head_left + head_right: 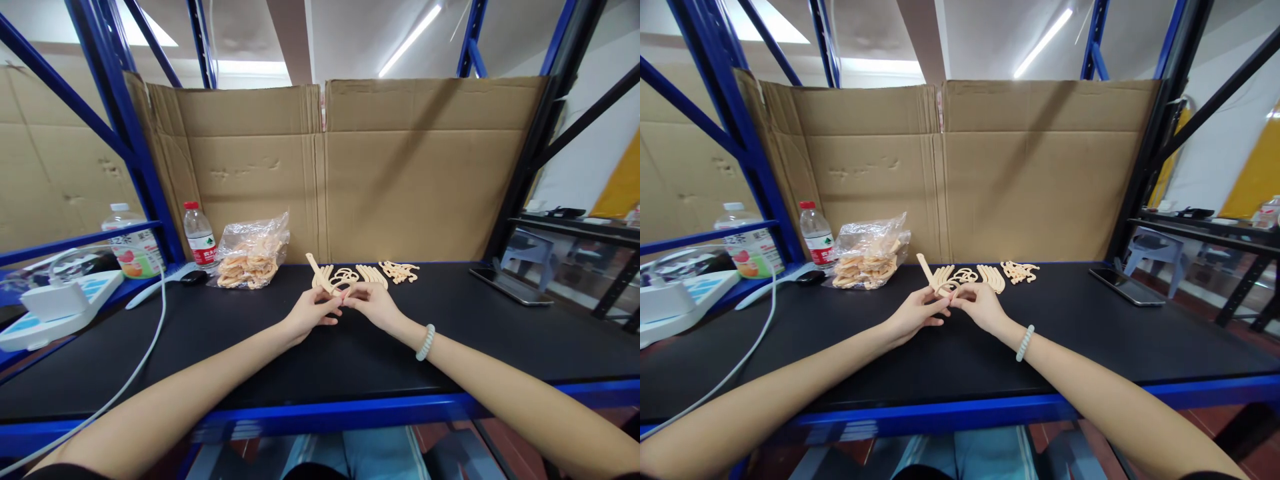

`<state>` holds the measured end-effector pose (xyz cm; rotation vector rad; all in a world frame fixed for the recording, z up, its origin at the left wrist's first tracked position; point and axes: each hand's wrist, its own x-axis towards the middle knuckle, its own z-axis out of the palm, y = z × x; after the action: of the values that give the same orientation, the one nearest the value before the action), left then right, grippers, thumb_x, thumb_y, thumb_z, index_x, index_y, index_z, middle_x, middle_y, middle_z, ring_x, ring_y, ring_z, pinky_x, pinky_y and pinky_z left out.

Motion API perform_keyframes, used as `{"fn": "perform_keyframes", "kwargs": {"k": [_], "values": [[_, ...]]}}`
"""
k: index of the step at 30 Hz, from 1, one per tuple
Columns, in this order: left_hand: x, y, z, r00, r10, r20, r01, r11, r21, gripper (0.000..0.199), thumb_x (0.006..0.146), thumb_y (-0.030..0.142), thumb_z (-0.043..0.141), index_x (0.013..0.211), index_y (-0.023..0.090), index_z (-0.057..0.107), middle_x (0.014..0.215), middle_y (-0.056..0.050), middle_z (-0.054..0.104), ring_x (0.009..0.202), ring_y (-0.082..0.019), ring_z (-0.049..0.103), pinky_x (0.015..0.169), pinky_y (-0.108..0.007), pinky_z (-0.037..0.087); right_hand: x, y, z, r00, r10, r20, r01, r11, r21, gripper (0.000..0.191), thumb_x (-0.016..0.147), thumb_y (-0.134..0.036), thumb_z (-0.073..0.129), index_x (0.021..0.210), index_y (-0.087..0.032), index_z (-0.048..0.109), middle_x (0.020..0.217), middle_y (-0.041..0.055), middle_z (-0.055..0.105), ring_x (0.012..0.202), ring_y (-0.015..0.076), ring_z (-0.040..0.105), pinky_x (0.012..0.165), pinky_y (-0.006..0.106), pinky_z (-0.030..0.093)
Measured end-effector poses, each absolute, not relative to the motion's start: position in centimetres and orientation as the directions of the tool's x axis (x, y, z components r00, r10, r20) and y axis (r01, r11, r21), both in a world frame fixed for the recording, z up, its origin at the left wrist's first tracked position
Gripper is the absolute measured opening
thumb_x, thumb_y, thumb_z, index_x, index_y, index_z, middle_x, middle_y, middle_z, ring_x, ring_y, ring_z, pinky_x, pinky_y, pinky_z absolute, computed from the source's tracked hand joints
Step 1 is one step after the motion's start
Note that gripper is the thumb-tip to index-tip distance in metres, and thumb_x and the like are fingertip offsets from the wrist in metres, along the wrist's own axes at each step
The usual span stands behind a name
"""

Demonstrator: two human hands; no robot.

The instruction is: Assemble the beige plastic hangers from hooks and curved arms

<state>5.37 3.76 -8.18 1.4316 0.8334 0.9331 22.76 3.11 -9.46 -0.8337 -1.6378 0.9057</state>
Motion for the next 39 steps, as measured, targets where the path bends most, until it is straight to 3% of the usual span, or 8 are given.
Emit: {"fn": "perform_keyframes", "kwargs": {"k": [6,12,17,21,25,30,39], "values": [[5.1,3.9,-7.7,0.413,0.904,0.108,-0.069,-0.087,0.994,0.033,0.068,0.035,0.078,0.086,0.012,0.064,0.084,-0.004,0.062,0.069,-0.009,0.06,0.053,-0.016,0.052,22.9,2.7,-9.0,-0.274,0.847,0.456,0.128,0.502,-0.855,0.009,0.071,-0.027,0.067,0.072,-0.018,0.066,0.083,0.0036,0.068,0.078,0.0192,0.064,0.078,0.035,0.05],[5.2,4.0,-7.8,0.354,0.932,0.082,-0.186,-0.016,0.982,0.026,0.069,0.018,0.078,0.087,0.01,0.061,0.08,-0.005,0.066,0.066,-0.01,0.064,0.059,-0.017,0.054,22.7,2.4,-8.8,-0.223,0.823,0.522,0.221,0.565,-0.795,0.009,0.073,-0.026,0.066,0.07,-0.017,0.064,0.084,0.0049,0.065,0.075,0.0177,0.061,0.066,0.031,0.051],[5.1,4.4,-8.3,0.336,0.941,0.035,-0.192,0.032,0.981,0.024,0.072,0.008,0.074,0.089,0.009,0.057,0.087,-0.01,0.07,0.07,-0.017,0.07,0.071,-0.026,0.057,23.1,3.1,-8.9,-0.168,0.89,0.423,0.007,0.431,-0.903,0.021,0.067,-0.032,0.074,0.074,-0.017,0.062,0.068,-0.0006,0.059,0.057,0.0123,0.058,0.053,0.026,0.051],[5.0,4.7,-8.7,0.358,0.931,0.07,-0.197,0.002,0.98,0.032,0.065,0.011,0.08,0.088,0.009,0.057,0.082,-0.009,0.071,0.074,-0.018,0.07,0.078,-0.029,0.056,23.5,3.2,-9.1,-0.194,0.948,0.253,-0.147,0.227,-0.963,0.03,0.059,-0.032,0.083,0.073,-0.015,0.063,0.072,0.0003,0.062,0.06,0.0114,0.061,0.061,0.027,0.055],[4.9,4.6,-8.8,0.393,0.908,0.149,-0.184,-0.081,0.98,0.041,0.055,0.021,0.086,0.084,0.01,0.059,0.081,-0.008,0.072,0.076,-0.017,0.069,0.08,-0.03,0.054,23.7,2.9,-9.0,-0.28,0.948,0.152,-0.181,0.104,-0.978,0.03,0.057,-0.03,0.085,0.072,-0.013,0.066,0.083,0.0034,0.065,0.065,0.0098,0.062,0.069,0.026,0.055],[4.9,4.5,-8.7,0.411,0.891,0.192,-0.119,-0.157,0.98,0.039,0.055,0.028,0.085,0.082,0.011,0.063,0.079,-0.007,0.073,0.078,-0.02,0.069,0.084,-0.034,0.053,23.7,2.8,-8.9,-0.318,0.941,0.114,-0.195,0.053,-0.979,0.03,0.059,-0.03,0.085,0.075,-0.013,0.067,0.08,0.004,0.066,0.074,0.0125,0.064,0.076,0.027,0.054],[5.0,4.4,-8.6,0.392,0.884,0.256,-0.078,-0.245,0.966,0.03,0.054,0.025,0.084,0.077,0.012,0.07,0.078,-0.006,0.073,0.079,-0.022,0.069,0.085,-0.035,0.053,24.0,2.7,-8.6,-0.359,0.933,0.035,-0.208,-0.043,-0.977,0.032,0.057,-0.028,0.086,0.076,-0.013,0.066,0.08,0.0069,0.069,0.083,0.0171,0.066,0.081,0.029,0.053]]}}
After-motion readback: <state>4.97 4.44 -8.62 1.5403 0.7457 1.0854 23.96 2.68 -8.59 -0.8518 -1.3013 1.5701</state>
